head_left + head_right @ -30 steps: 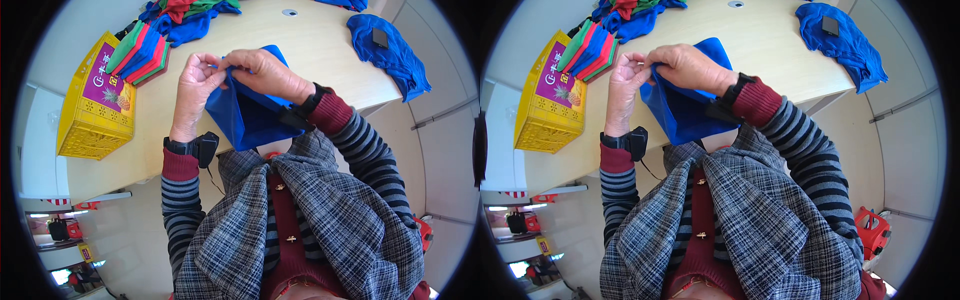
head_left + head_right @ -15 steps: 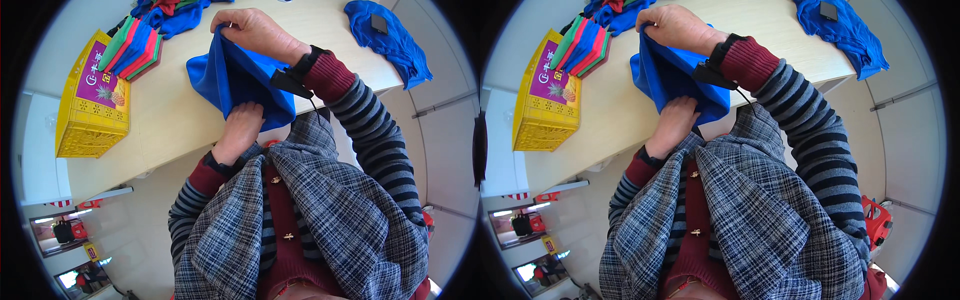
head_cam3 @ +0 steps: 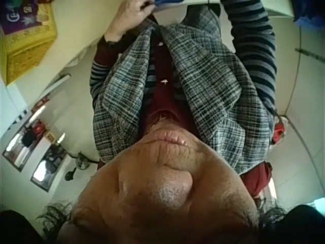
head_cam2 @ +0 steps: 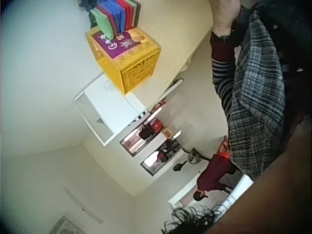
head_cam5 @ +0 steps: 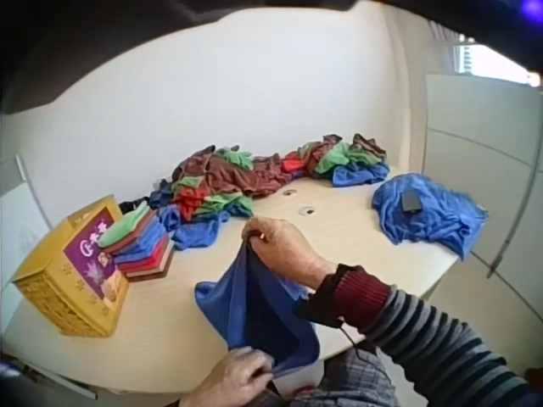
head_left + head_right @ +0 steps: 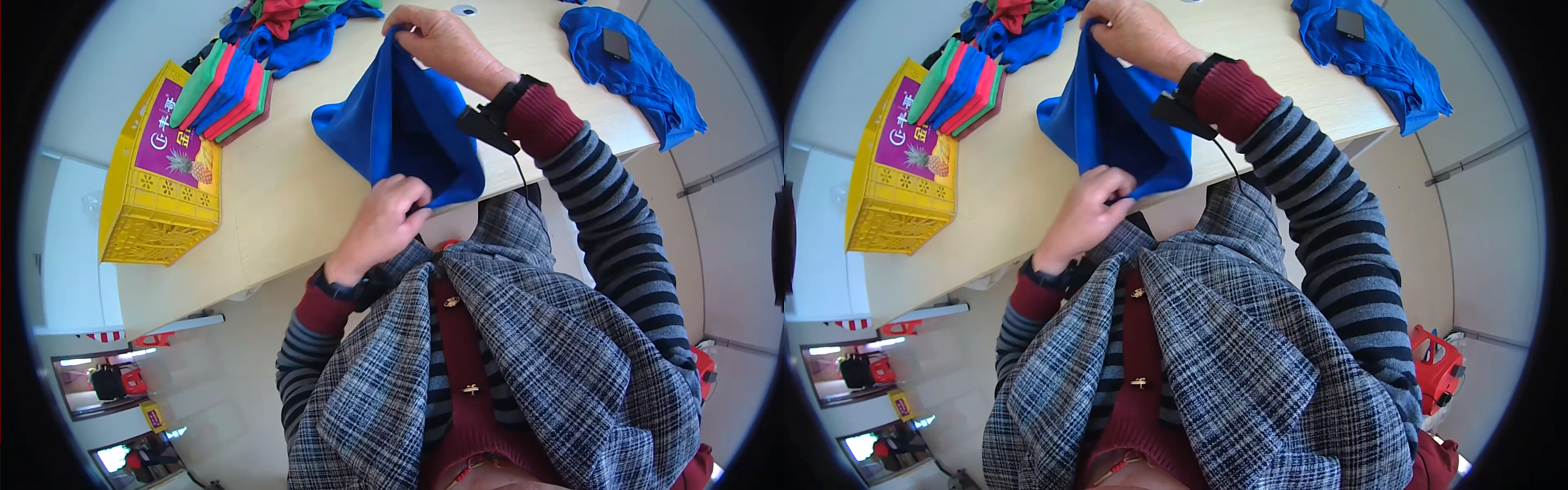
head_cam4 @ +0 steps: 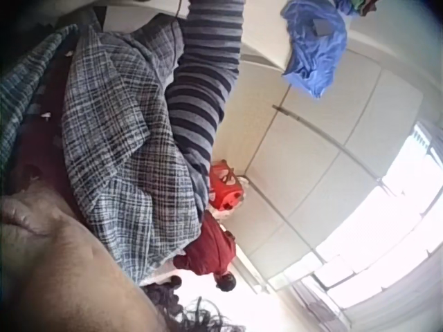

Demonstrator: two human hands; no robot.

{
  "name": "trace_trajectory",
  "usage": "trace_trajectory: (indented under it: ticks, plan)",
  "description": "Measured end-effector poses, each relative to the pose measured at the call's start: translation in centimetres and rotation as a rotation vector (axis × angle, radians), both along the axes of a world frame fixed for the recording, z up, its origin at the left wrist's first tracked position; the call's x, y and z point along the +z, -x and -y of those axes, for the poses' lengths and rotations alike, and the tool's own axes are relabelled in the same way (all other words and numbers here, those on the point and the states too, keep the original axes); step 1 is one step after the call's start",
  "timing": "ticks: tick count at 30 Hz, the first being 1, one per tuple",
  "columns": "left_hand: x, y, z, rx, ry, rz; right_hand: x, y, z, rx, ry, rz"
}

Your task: Fold multiple pieces of colorful cloth on a table.

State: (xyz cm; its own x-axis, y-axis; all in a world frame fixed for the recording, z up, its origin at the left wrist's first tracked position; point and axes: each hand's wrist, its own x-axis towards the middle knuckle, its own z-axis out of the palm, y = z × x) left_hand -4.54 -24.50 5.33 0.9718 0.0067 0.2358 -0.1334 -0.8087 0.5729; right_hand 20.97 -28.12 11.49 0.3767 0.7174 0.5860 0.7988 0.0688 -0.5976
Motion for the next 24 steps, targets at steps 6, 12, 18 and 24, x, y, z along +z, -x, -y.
trace_trajectory:
  ticks: [6,12,18,24]
  plan:
    - [8.8,5.1,-2.1,0.149,0.035,0.164,4.5,-4.7,2.7,-0.066,-0.266,0.047]
    - [12.3,6.9,-3.7,0.173,-0.374,0.211,8.2,-6.7,7.0,-0.018,-0.272,0.055]
    - [14.7,7.5,-3.9,0.247,-0.628,0.297,11.2,-4.8,10.4,0.092,-0.220,0.003]
    - [16.4,8.0,-5.6,0.311,-0.594,0.439,13.8,-4.1,12.6,0.058,-0.142,-0.053]
